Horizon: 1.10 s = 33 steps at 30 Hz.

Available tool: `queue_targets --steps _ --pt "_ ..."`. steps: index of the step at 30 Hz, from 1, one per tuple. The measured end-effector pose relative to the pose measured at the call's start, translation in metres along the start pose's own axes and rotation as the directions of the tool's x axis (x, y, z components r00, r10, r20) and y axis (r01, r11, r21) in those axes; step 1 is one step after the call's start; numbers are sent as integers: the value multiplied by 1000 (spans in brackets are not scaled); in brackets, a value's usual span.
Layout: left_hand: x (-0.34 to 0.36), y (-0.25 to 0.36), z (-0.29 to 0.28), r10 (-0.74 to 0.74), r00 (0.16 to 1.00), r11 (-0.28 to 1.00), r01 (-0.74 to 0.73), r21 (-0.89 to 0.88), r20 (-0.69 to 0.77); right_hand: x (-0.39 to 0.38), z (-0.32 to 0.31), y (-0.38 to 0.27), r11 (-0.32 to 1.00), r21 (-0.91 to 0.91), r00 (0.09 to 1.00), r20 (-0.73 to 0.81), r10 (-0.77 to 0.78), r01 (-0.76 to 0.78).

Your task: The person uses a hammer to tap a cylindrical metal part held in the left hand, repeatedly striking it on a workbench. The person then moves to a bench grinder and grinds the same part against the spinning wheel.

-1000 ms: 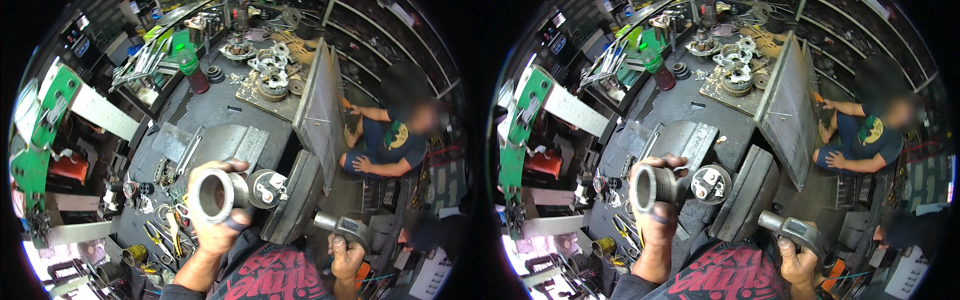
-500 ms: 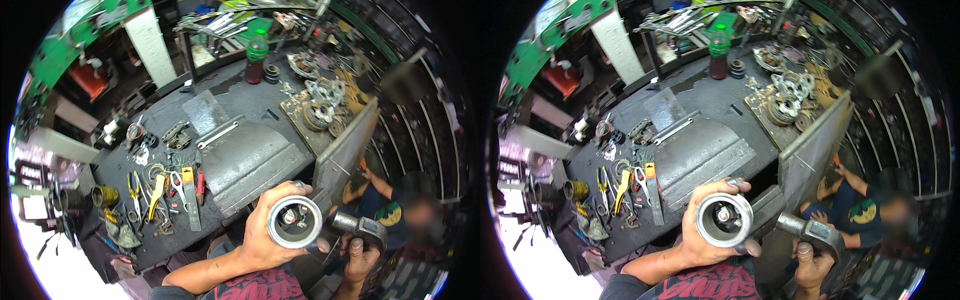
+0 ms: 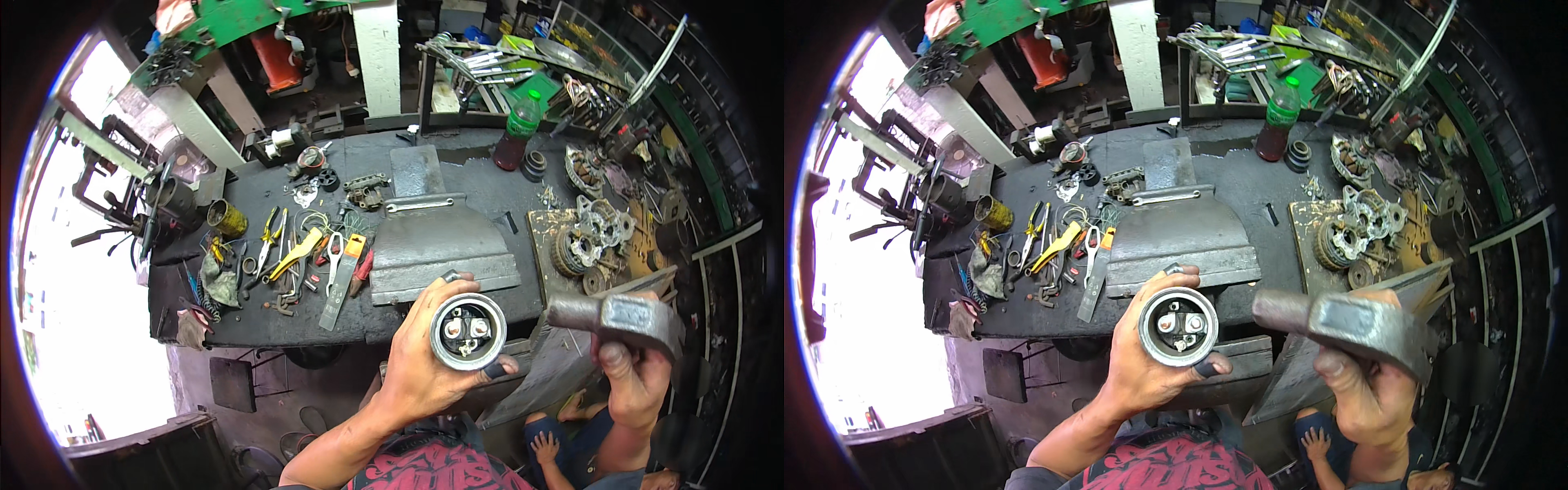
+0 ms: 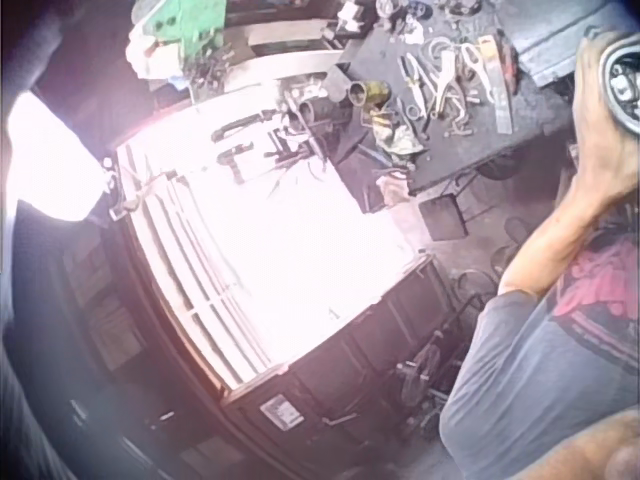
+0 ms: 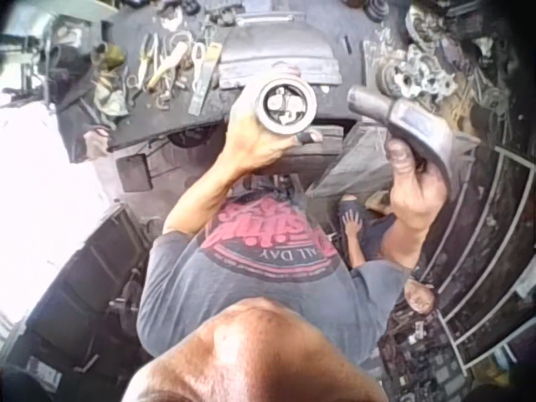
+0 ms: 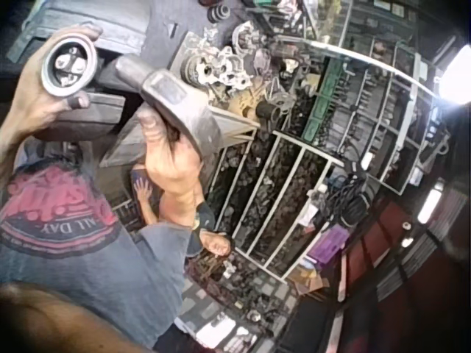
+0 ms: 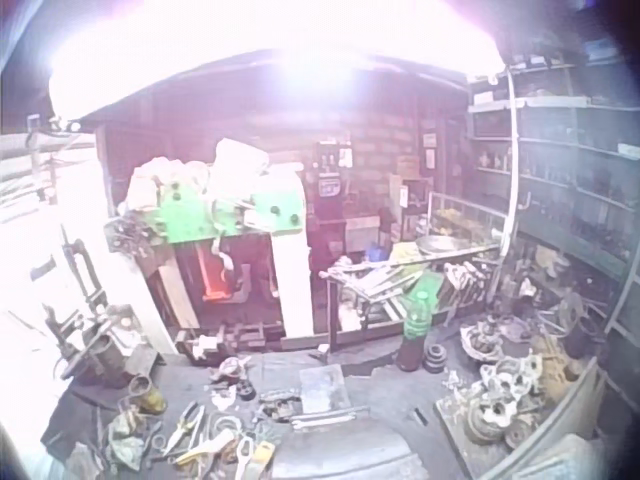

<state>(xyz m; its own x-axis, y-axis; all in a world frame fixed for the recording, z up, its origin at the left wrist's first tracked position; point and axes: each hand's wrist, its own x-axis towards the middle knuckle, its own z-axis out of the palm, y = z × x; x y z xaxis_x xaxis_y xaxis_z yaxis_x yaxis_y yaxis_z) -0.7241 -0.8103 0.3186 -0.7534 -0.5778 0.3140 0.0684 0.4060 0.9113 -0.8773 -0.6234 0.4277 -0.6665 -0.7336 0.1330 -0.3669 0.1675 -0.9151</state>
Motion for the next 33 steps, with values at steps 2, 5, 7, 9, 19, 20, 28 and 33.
queue_targets --steps 2,5,7,9,19,20,28,33 --pt "-2 5 1 -44 998 998 45 36 -38 17 2 -14 999 15 997 69 -47 46" --pt "-7 11 3 -79 993 995 84 53 -91 41 12 -30 966 -39 952 182 -246 257" --pt "-9 12 7 -45 987 986 68 150 -153 61 14 -40 944 -84 894 358 -270 319" --pt "-16 16 15 -107 961 983 141 116 -257 80 20 -46 962 -49 854 475 -213 267" --pt "-24 29 45 -345 846 937 285 -201 -406 181 68 -40 743 174 452 697 -556 646" --pt "-25 31 44 -316 852 949 284 -139 -418 187 71 -39 709 204 397 709 -582 676" --pt "-23 42 59 -304 749 931 364 -19 -588 204 81 -40 619 276 235 753 -615 735" --pt "-22 43 64 -325 722 924 381 -40 -611 211 87 -42 656 285 208 797 -567 699"
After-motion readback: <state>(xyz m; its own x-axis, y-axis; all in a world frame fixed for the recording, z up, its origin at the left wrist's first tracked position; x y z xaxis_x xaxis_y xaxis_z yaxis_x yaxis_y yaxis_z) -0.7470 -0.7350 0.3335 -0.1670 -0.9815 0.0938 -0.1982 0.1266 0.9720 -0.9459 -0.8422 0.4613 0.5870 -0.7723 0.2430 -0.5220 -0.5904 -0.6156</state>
